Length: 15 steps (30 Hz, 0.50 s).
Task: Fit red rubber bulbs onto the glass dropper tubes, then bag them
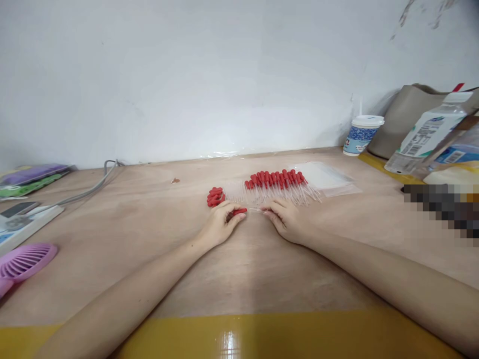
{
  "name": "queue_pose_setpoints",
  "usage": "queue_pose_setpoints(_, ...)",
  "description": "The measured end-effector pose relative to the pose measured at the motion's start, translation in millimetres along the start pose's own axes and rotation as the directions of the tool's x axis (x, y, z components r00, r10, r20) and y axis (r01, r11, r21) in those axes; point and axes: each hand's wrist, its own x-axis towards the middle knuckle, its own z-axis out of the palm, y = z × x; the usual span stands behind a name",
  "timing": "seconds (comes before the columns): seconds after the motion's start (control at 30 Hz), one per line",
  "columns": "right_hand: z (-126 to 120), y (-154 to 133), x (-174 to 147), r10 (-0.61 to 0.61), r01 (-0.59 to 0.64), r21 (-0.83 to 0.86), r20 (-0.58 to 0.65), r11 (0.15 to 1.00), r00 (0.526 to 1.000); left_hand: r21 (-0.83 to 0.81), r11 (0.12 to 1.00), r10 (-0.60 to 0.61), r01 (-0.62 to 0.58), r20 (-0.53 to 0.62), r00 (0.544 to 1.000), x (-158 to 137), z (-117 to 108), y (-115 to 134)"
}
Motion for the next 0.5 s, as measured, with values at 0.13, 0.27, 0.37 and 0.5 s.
queue_pose_setpoints(0.13, 0.9, -2.2, 0.3, -0.022, 0.022, -0.006, -0.016, 1.0, 1.0, -0.001, 1.0, 0.02, -0.02, -0.005, 1.0, -0.1, 0.6, 1.2)
queue_pose_setpoints(0.27, 0.4, -3.9, 0.7, -0.023, 0.023, -0.017, -0.002, 1.0, 1.0, -0.022, 0.999, 0.04, -0.04, -0.01, 0.999, 0.2, 1.1, 2.6)
queue_pose_setpoints(0.37, -0.8, -4.3, 1.7, -0.022, 0.022, -0.007, 0.026, 1.0, 0.999, -0.053, 0.998, 0.035, -0.036, -0.013, 0.999, 0.3, 2.1, 3.1)
queue_pose_setpoints(0.5, -2.2, -2.1, 6.2, -0.039, 0.035, 0.088, 0.043, 0.996, 0.998, -0.083, 0.995, 0.049, -0.05, -0.005, 0.999, 0.0, 2.8, 3.0)
